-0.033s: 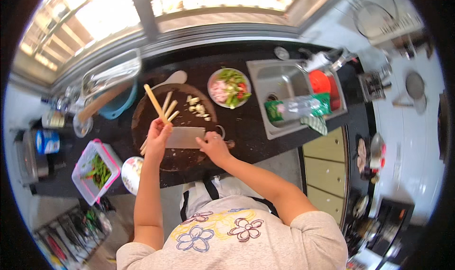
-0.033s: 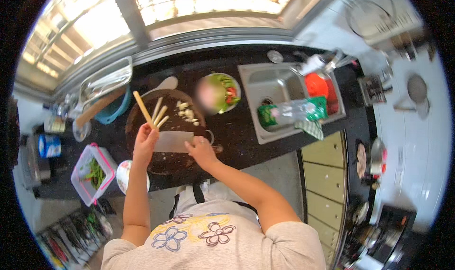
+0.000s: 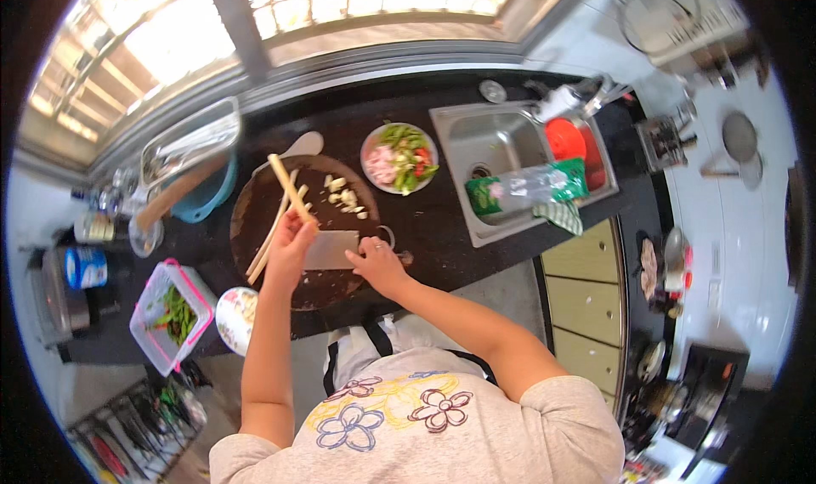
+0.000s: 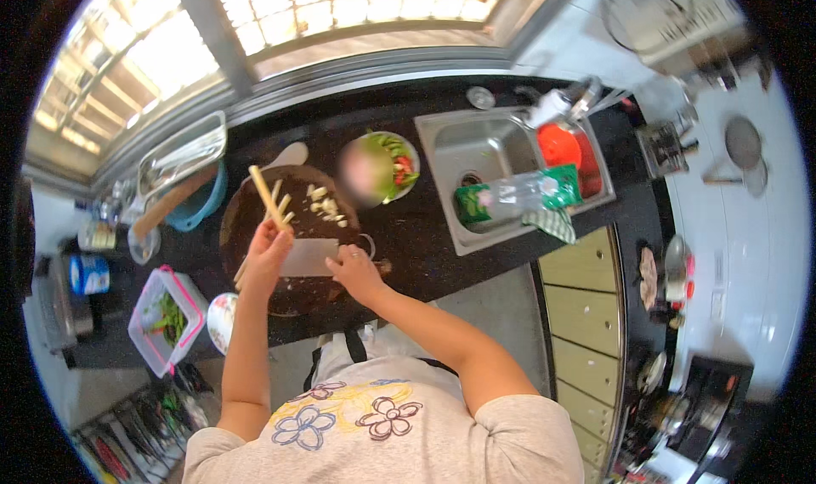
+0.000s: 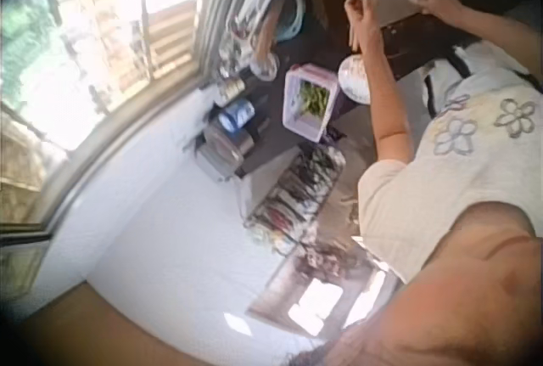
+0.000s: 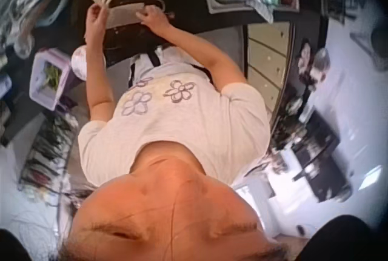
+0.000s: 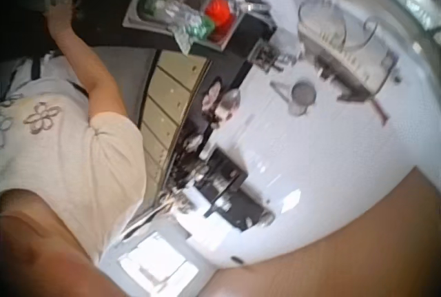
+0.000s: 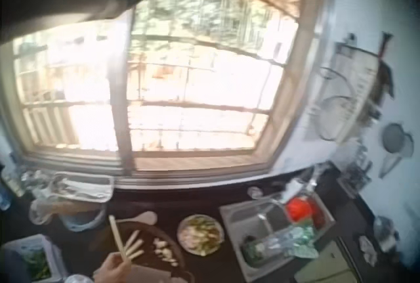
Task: The person chops long white vegetable stalks into small pieces on a wooden cutting board using a cleaver. They transfer the chopped pieces into a bowl, wash a green vegetable in the sink, and briefly handle potatoes on the floor.
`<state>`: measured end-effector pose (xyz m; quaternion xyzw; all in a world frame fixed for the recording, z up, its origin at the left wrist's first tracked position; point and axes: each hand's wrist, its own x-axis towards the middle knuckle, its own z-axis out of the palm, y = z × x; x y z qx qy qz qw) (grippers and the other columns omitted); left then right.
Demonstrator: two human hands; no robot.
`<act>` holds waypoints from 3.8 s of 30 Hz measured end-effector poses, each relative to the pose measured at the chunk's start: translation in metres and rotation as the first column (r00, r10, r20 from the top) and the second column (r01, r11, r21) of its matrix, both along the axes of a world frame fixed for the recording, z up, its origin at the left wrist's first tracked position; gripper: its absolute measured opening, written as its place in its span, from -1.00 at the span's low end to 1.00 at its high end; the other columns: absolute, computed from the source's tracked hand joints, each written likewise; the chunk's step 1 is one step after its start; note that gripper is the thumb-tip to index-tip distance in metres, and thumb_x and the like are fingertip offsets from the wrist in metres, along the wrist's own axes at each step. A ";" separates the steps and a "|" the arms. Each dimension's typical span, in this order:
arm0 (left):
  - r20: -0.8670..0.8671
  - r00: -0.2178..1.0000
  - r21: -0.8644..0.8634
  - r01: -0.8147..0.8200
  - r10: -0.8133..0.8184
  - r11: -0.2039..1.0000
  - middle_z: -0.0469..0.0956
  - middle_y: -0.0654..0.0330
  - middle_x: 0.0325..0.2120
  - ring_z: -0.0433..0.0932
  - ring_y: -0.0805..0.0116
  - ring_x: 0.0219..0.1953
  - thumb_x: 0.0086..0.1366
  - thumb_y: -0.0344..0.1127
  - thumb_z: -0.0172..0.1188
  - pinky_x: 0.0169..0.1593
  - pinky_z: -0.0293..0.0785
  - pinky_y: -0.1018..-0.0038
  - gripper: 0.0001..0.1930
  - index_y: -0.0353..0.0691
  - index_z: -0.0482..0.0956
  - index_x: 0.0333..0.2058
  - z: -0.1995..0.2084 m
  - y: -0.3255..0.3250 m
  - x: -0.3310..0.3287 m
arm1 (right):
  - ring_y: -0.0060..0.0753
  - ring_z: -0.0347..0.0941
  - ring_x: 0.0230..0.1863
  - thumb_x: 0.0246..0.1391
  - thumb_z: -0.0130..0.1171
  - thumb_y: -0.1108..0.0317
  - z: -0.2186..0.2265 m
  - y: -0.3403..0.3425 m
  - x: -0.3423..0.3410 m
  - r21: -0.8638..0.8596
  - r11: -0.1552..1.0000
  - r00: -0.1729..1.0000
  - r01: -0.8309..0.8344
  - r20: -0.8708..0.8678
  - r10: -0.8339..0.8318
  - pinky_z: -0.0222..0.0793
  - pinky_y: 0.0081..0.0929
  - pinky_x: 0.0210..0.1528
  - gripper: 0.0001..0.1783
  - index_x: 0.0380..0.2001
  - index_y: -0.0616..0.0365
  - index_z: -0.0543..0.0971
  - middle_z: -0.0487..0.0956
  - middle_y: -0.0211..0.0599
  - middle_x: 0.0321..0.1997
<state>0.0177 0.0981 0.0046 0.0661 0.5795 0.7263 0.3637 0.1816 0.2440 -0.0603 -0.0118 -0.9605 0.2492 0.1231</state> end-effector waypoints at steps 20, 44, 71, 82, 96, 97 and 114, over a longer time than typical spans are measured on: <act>0.822 0.554 0.143 0.022 -0.131 0.990 0.28 0.23 -0.44 0.21 0.42 -0.54 0.48 -0.14 -0.13 -0.51 0.24 0.46 -0.73 -0.27 0.32 -0.19 -0.035 0.537 0.195 | -0.47 0.31 -0.74 0.12 0.22 0.16 -0.084 0.748 0.092 -0.690 0.055 0.351 0.722 0.296 -0.889 0.14 -0.44 -0.75 -0.73 -0.34 0.15 0.49 0.46 -0.32 -0.62; 0.855 0.518 0.159 -0.260 -0.002 0.952 0.36 0.14 -0.45 0.32 0.38 -0.53 0.43 -0.42 -0.23 -0.53 0.29 0.53 -0.86 -0.34 0.29 -0.25 -0.015 0.629 0.185 | -0.59 0.11 -0.67 0.27 0.09 0.10 -0.105 0.766 0.091 -0.868 -0.433 0.712 0.242 0.462 -0.529 -0.03 -0.58 -0.70 -0.72 -0.40 0.05 0.42 0.35 -0.48 -0.55; 0.766 0.642 0.126 -0.145 -0.004 0.981 0.36 0.24 -0.42 0.29 0.53 -0.52 0.44 -0.46 -0.16 -0.55 0.19 0.63 -0.89 -0.27 0.35 -0.15 -0.040 0.600 0.201 | -0.19 0.45 -0.23 0.15 -0.07 0.44 -0.101 0.719 0.094 -0.729 -0.685 0.613 0.012 0.547 -0.571 0.50 -0.28 -0.18 -0.82 -0.18 0.24 0.41 0.46 -0.14 -0.27; -0.555 0.752 -0.679 -0.162 -0.356 0.716 0.48 -0.03 -0.36 0.52 -0.08 -0.28 0.35 -0.10 0.02 -0.20 0.49 0.12 -0.73 -0.19 0.52 -0.29 -0.073 0.514 0.218 | -0.16 0.43 -0.03 0.16 0.13 0.11 -0.057 0.768 0.101 -0.763 -0.631 0.685 0.141 0.535 -0.494 0.36 -0.22 0.03 -0.61 -0.14 0.22 0.50 0.53 -0.05 -0.07; -0.689 0.709 -0.611 -0.458 -0.149 0.645 0.54 0.10 -0.34 0.55 0.04 -0.24 0.27 -0.18 0.13 -0.19 0.49 0.17 -0.80 0.00 0.56 -0.16 -0.008 0.233 0.154 | -0.27 0.45 -0.11 0.11 0.10 0.46 -0.037 0.444 0.116 -0.427 0.818 0.901 0.386 -0.018 -0.434 0.37 -0.38 0.00 -0.80 -0.18 0.22 0.54 0.52 -0.21 -0.14; -0.813 0.568 -0.527 -0.620 -0.131 0.582 0.52 0.09 -0.33 0.54 0.00 -0.28 0.27 -0.23 0.12 -0.19 0.48 0.16 -0.84 -0.02 0.56 -0.19 -0.027 0.189 0.143 | -0.28 0.44 -0.09 0.09 0.11 0.49 -0.014 0.390 0.105 -0.476 0.817 0.941 0.326 0.077 -0.330 0.36 -0.40 0.01 -0.81 -0.19 0.23 0.53 0.51 -0.21 -0.14; -0.917 0.334 -0.383 -0.588 -0.217 0.712 0.47 0.12 -0.27 0.43 0.07 -0.14 -0.08 -0.36 0.38 -0.09 0.40 0.21 -0.79 -0.14 0.58 -0.41 -0.070 -0.046 -0.001 | 0.08 0.40 -0.05 -0.21 0.43 0.34 0.020 0.007 -0.019 0.084 0.984 0.853 -0.155 0.514 0.091 0.38 -0.14 -0.02 -0.08 0.26 0.11 0.23 0.41 -0.02 -0.17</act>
